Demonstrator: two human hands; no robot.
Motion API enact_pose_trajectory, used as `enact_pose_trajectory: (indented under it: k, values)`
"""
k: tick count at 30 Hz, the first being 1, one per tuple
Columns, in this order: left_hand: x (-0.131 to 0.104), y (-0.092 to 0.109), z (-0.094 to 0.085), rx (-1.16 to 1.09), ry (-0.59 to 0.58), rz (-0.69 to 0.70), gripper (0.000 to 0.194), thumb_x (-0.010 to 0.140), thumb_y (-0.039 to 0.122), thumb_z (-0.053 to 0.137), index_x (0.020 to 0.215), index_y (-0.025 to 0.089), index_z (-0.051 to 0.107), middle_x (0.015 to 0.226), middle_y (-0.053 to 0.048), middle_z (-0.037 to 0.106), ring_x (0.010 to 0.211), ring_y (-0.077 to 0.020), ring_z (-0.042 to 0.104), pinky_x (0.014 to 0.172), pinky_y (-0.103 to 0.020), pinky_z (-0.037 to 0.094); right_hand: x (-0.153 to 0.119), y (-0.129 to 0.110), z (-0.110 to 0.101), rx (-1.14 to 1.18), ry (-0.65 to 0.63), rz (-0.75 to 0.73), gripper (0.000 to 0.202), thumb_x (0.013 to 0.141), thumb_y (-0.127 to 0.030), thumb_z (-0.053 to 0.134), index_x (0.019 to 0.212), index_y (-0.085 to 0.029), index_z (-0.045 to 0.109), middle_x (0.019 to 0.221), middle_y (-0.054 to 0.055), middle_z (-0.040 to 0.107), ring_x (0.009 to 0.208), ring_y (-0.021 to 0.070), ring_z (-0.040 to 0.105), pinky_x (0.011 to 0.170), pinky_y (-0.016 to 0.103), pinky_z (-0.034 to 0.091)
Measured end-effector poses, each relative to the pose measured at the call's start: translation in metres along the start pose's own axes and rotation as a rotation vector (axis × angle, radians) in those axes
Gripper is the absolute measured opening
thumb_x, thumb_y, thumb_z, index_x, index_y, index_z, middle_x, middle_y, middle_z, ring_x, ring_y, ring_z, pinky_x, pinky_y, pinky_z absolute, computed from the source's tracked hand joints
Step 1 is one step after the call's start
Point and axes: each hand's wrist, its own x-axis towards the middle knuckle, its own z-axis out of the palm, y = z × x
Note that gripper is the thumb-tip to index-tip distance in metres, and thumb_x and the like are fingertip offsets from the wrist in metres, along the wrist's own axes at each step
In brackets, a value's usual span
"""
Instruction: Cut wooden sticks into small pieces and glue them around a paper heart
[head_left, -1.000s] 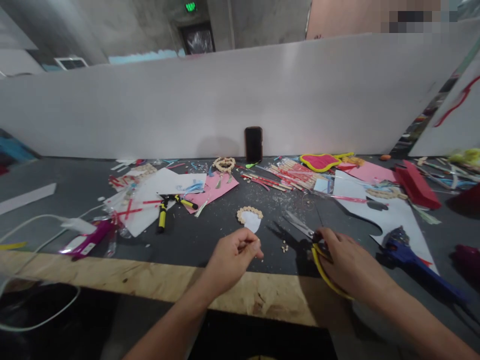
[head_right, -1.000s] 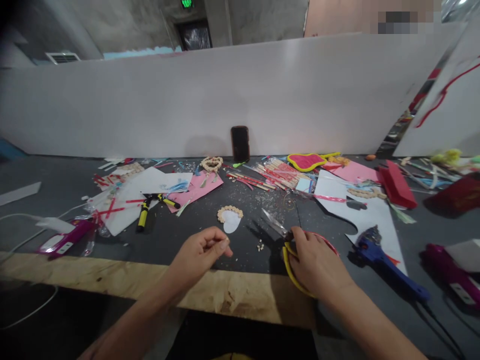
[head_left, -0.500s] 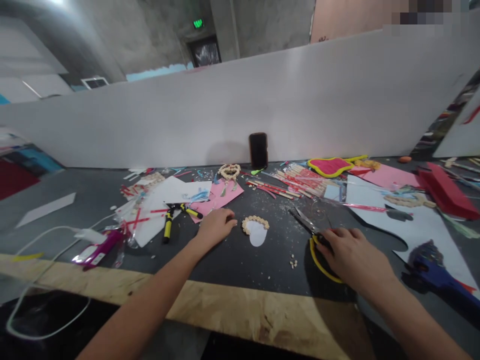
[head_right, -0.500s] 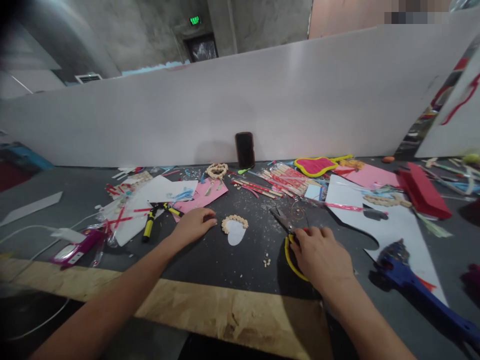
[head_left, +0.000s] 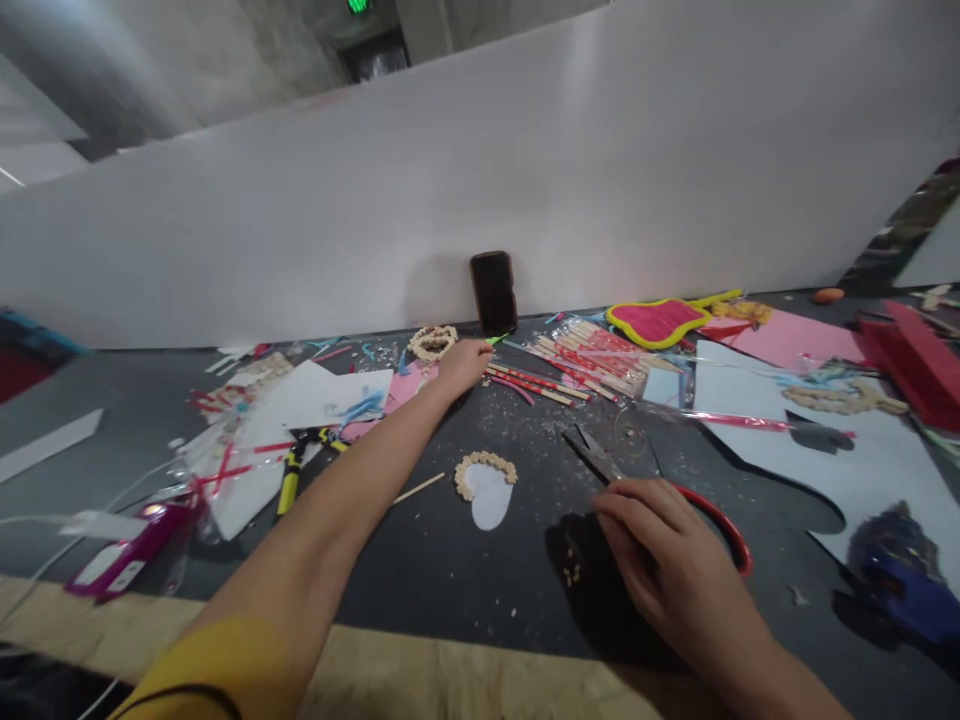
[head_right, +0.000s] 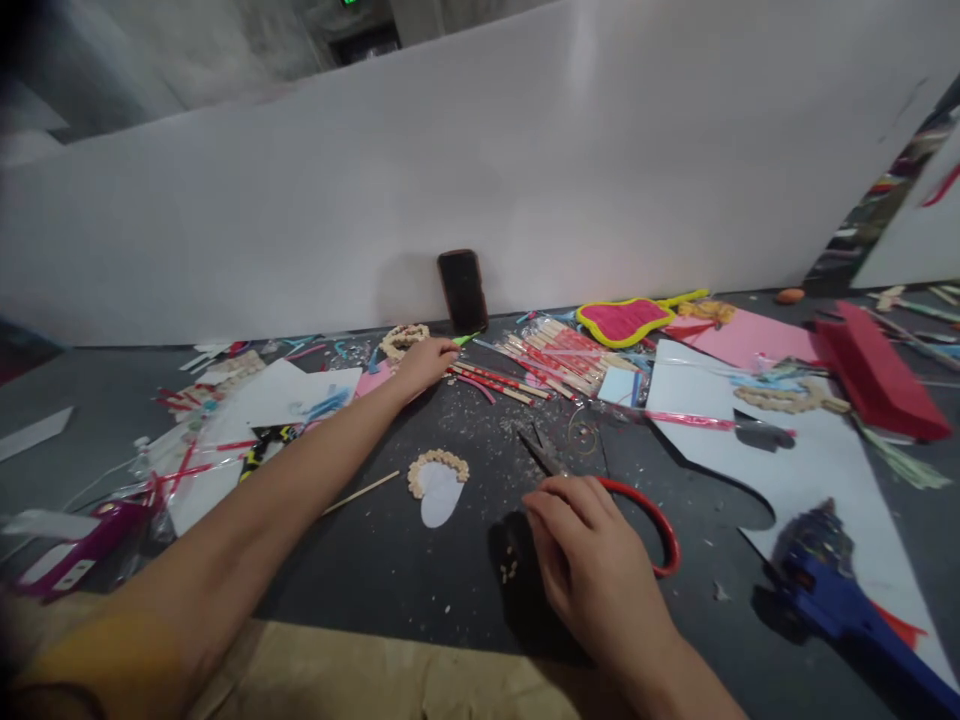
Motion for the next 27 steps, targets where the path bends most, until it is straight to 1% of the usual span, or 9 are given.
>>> enact_pose_trajectory:
  k: [3, 5, 7, 10, 15, 17, 23, 25, 27]
  values:
    - [0.028, -0.001, 0.010, 0.047, -0.004, -0.030, 0.029, 0.085, 0.026, 0.045, 0.102, 0.024, 0.069, 0.107, -0.004, 0.069, 0.100, -0.0206, 0.061, 0.083, -0.027, 0.045, 0.001, 0.003, -0.002, 0.022, -0.047, 0.013, 0.017, 0.085, -0.017, 0.049, 0.098, -0.020, 0.060, 0.096, 0.008, 0.062, 0.087, 0.0178, 0.058, 0.072, 0.030, 0.051]
    - [0.040, -0.002, 0.015, 0.079, -0.012, -0.044, 0.028, 0.084, 0.027, 0.047, 0.099, 0.023, 0.070, 0.104, -0.006, 0.070, 0.098, -0.0220, 0.061, 0.083, -0.028, 0.045, 0.001, 0.004, -0.002, 0.042, -0.066, 0.023, 0.018, 0.085, -0.016, 0.048, 0.099, -0.021, 0.059, 0.096, 0.008, 0.062, 0.086, 0.0172, 0.059, 0.072, 0.029, 0.051]
    - [0.047, -0.003, 0.018, 0.110, -0.023, -0.045, 0.026, 0.081, 0.027, 0.051, 0.097, 0.021, 0.071, 0.101, -0.008, 0.071, 0.095, -0.0232, 0.062, 0.081, -0.030, 0.045, 0.000, 0.005, -0.002, 0.062, -0.079, 0.033, 0.019, 0.085, -0.015, 0.048, 0.100, -0.021, 0.059, 0.096, 0.008, 0.062, 0.085, 0.0170, 0.059, 0.071, 0.029, 0.052]
    - [0.050, -0.002, 0.020, 0.155, -0.030, -0.024, 0.023, 0.079, 0.027, 0.055, 0.093, 0.020, 0.071, 0.098, -0.009, 0.071, 0.094, -0.0256, 0.063, 0.081, -0.033, 0.045, 0.000, 0.005, -0.003, 0.084, -0.095, 0.041, 0.020, 0.085, -0.015, 0.047, 0.101, -0.021, 0.059, 0.096, 0.008, 0.062, 0.085, 0.0172, 0.059, 0.071, 0.029, 0.052]
    - [0.040, 0.004, 0.019, 0.202, -0.006, 0.037, 0.023, 0.082, 0.025, 0.050, 0.089, 0.016, 0.070, 0.101, -0.016, 0.068, 0.103, -0.0319, 0.058, 0.088, -0.043, 0.040, 0.001, 0.004, -0.003, 0.126, -0.131, 0.061, 0.019, 0.086, -0.015, 0.046, 0.098, -0.020, 0.059, 0.095, 0.008, 0.063, 0.083, 0.0160, 0.059, 0.071, 0.029, 0.052]
    - [0.035, 0.006, 0.016, 0.192, 0.018, 0.044, 0.024, 0.083, 0.026, 0.049, 0.089, 0.015, 0.069, 0.101, -0.017, 0.068, 0.104, -0.0326, 0.058, 0.089, -0.044, 0.038, 0.001, 0.004, -0.003, 0.121, -0.127, 0.073, 0.020, 0.086, -0.014, 0.045, 0.098, -0.020, 0.060, 0.095, 0.008, 0.063, 0.084, 0.0160, 0.060, 0.072, 0.029, 0.052]
    - [0.019, 0.000, -0.008, 0.047, 0.093, 0.037, 0.025, 0.083, 0.026, 0.046, 0.094, 0.018, 0.067, 0.096, -0.009, 0.070, 0.092, -0.0232, 0.062, 0.081, -0.032, 0.043, 0.003, 0.004, -0.003, 0.141, -0.111, 0.119, 0.018, 0.086, -0.017, 0.048, 0.096, -0.021, 0.061, 0.097, 0.007, 0.062, 0.087, 0.0157, 0.060, 0.076, 0.028, 0.051]
    - [0.009, -0.001, -0.017, -0.021, 0.097, 0.049, 0.024, 0.081, 0.023, 0.048, 0.094, 0.016, 0.067, 0.095, -0.009, 0.070, 0.087, -0.0212, 0.062, 0.077, -0.030, 0.045, 0.004, 0.004, -0.004, 0.167, -0.102, 0.134, 0.017, 0.086, -0.018, 0.047, 0.095, -0.021, 0.062, 0.096, 0.007, 0.062, 0.087, 0.0153, 0.060, 0.076, 0.028, 0.051]
    - [-0.010, 0.002, -0.024, -0.093, 0.080, 0.080, 0.025, 0.079, 0.020, 0.049, 0.096, 0.013, 0.066, 0.094, -0.009, 0.070, 0.084, -0.0194, 0.063, 0.075, -0.028, 0.046, 0.005, 0.004, -0.007, 0.195, -0.072, 0.144, 0.016, 0.086, -0.018, 0.048, 0.093, -0.021, 0.062, 0.094, 0.006, 0.063, 0.086, 0.0152, 0.061, 0.075, 0.027, 0.050]
